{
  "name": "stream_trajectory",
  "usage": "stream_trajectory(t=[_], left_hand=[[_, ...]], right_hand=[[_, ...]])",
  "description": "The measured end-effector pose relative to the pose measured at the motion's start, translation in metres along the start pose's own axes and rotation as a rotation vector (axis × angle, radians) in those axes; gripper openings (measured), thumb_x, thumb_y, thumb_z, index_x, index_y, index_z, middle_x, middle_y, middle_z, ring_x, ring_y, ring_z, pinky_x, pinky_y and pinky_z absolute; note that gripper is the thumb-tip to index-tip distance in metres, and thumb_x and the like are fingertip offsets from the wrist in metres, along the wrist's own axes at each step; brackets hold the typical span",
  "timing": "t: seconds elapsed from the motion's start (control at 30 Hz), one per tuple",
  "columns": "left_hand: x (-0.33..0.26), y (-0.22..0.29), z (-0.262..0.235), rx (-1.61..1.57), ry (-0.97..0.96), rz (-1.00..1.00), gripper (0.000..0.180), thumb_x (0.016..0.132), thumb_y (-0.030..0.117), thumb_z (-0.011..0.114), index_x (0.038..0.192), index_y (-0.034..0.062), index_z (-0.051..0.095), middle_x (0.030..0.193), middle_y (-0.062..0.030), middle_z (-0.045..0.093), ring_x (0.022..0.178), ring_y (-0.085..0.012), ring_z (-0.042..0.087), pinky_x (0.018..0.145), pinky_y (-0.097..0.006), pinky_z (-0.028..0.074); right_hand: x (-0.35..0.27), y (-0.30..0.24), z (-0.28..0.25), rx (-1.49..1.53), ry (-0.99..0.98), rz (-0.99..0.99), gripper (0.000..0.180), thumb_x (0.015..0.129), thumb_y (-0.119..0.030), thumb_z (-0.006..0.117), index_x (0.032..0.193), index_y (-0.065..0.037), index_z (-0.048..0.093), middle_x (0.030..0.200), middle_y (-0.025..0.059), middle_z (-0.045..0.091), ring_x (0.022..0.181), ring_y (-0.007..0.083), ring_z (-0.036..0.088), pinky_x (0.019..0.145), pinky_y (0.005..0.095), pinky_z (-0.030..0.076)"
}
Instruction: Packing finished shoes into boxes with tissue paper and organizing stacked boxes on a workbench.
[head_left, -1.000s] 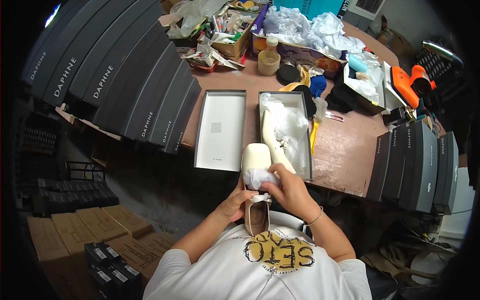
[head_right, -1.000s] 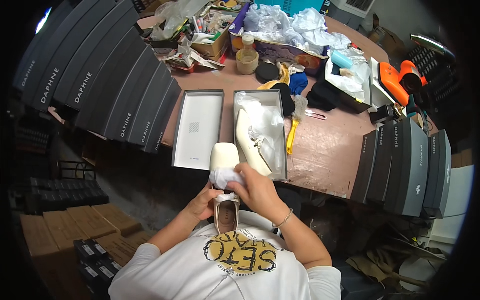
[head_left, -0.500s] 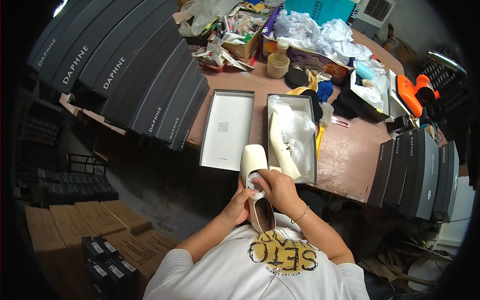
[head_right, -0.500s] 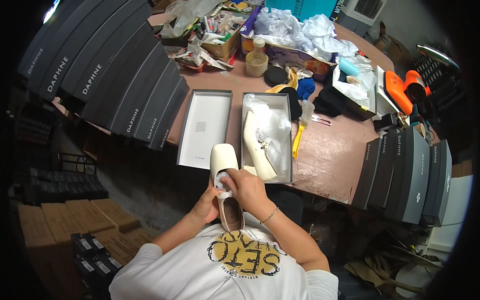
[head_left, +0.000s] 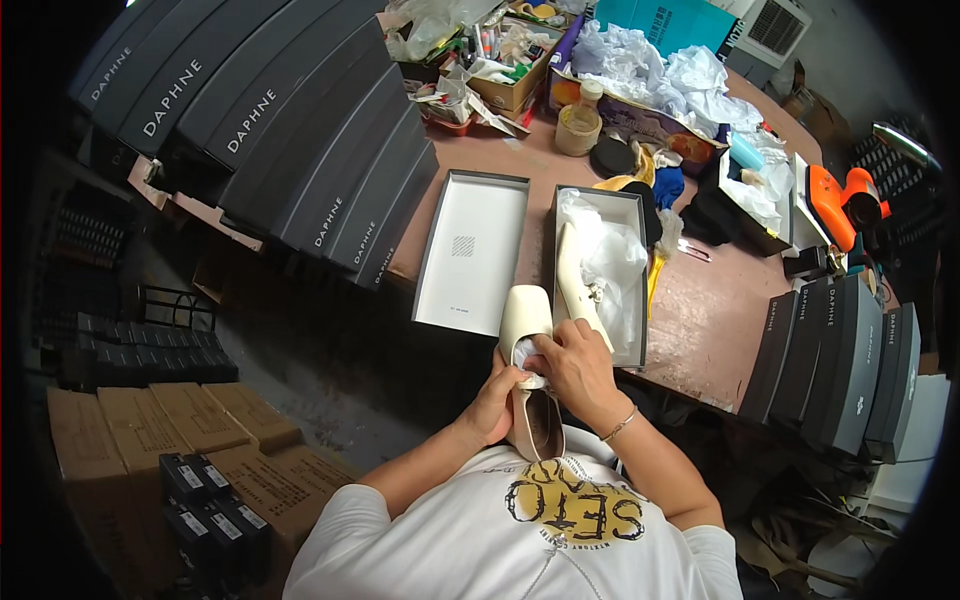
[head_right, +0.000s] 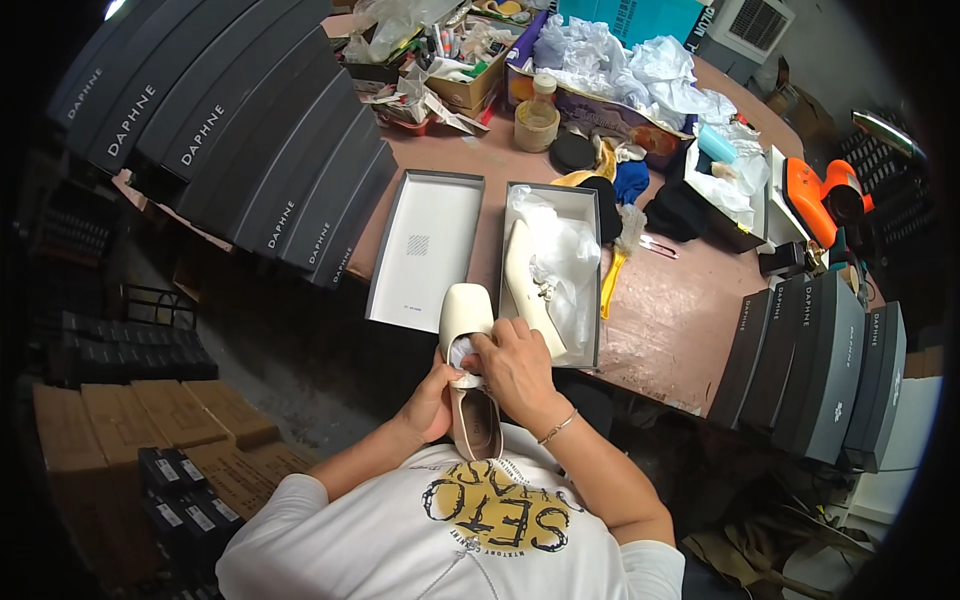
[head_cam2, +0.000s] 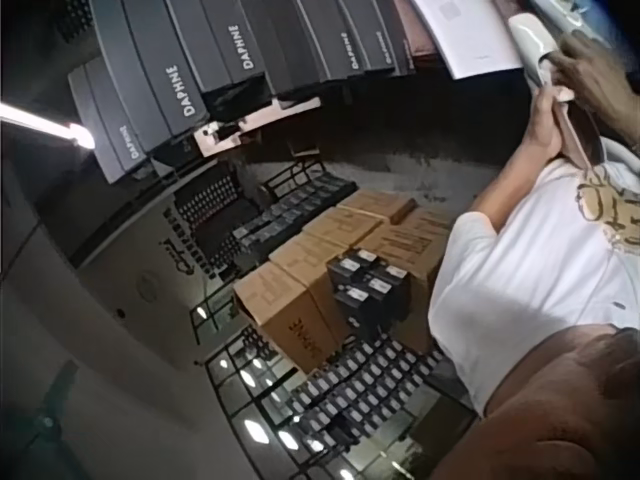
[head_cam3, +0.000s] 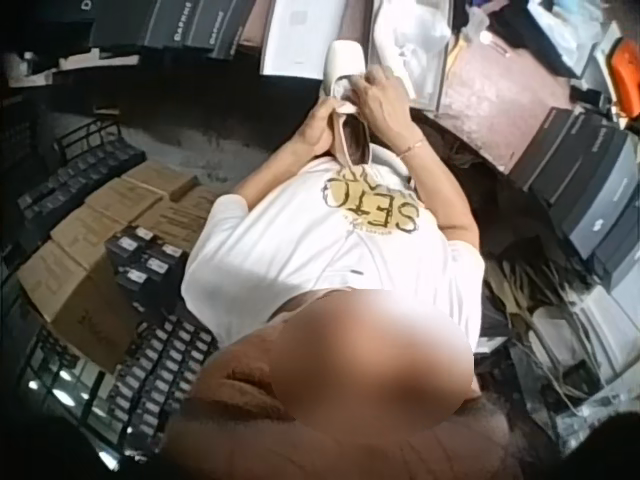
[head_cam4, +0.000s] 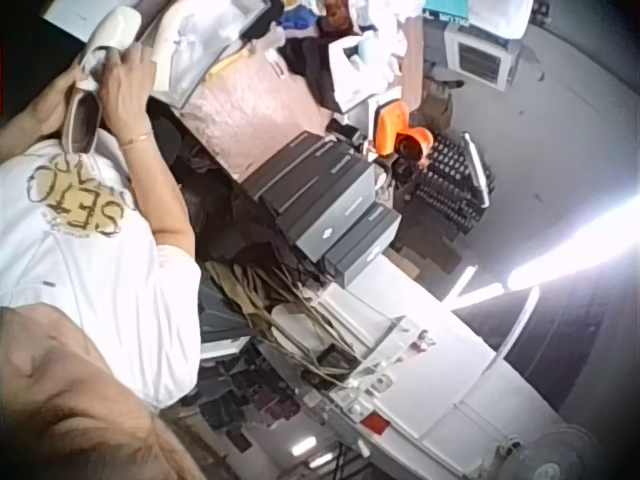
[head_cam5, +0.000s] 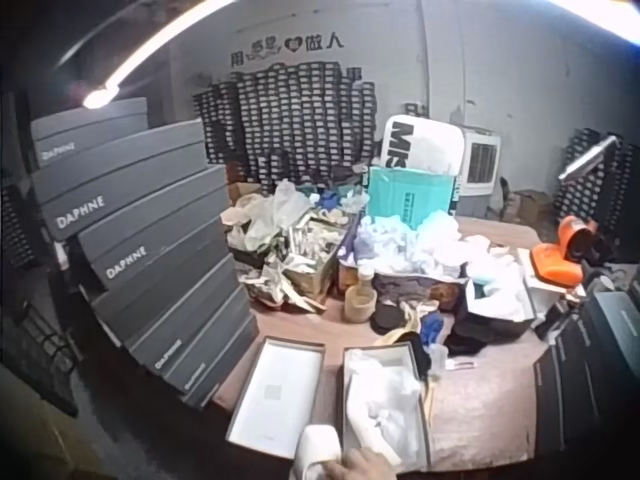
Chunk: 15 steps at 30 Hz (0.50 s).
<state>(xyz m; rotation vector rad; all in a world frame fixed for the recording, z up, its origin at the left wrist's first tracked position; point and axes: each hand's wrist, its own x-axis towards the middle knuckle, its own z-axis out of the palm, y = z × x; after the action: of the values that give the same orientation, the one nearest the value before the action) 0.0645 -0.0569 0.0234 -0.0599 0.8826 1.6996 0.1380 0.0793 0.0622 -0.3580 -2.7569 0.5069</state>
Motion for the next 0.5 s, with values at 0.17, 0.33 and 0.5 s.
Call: stream_trajectory(t=[0.17, 0.33, 0.5], left_hand=[[-0.005, 0.0, 0.009, 0.115, -0.022, 0.102, 0.067, 0.084, 0.014, 0.048, 0.144, 0.0137, 0.018, 0.127, -0.0105, 0.044, 0.115, -0.02, 0.05, 0.096, -0.038, 0.047], [-0.005, 0.002, 0.011, 0.124, -0.103, 0.108, 0.069, 0.084, 0.015, 0.049, 0.144, 0.0138, 0.015, 0.128, -0.0123, 0.041, 0.116, -0.0223, 0.049, 0.093, -0.039, 0.049], [-0.003, -0.004, 0.005, 0.099, -0.045, 0.082, 0.064, 0.084, 0.017, 0.051, 0.14, 0.0134, 0.02, 0.125, -0.0102, 0.041, 0.117, -0.0209, 0.047, 0.098, -0.04, 0.044]], right_hand=[[0.006, -0.006, -0.029, 0.201, -0.309, 0.107, 0.027, 0.073, -0.016, 0.073, 0.095, -0.003, 0.065, 0.078, 0.0141, 0.056, 0.073, 0.0306, 0.059, 0.067, 0.0381, 0.048], [0.004, 0.009, -0.04, 0.537, -0.315, 0.079, 0.038, 0.074, -0.008, 0.073, 0.109, 0.0, 0.061, 0.087, 0.0175, 0.061, 0.078, 0.0337, 0.06, 0.07, 0.0379, 0.048], [0.002, 0.014, -0.018, 0.333, -0.258, 0.044, 0.026, 0.077, -0.01, 0.07, 0.101, -0.003, 0.062, 0.081, 0.0135, 0.059, 0.074, 0.0324, 0.061, 0.066, 0.0379, 0.05]])
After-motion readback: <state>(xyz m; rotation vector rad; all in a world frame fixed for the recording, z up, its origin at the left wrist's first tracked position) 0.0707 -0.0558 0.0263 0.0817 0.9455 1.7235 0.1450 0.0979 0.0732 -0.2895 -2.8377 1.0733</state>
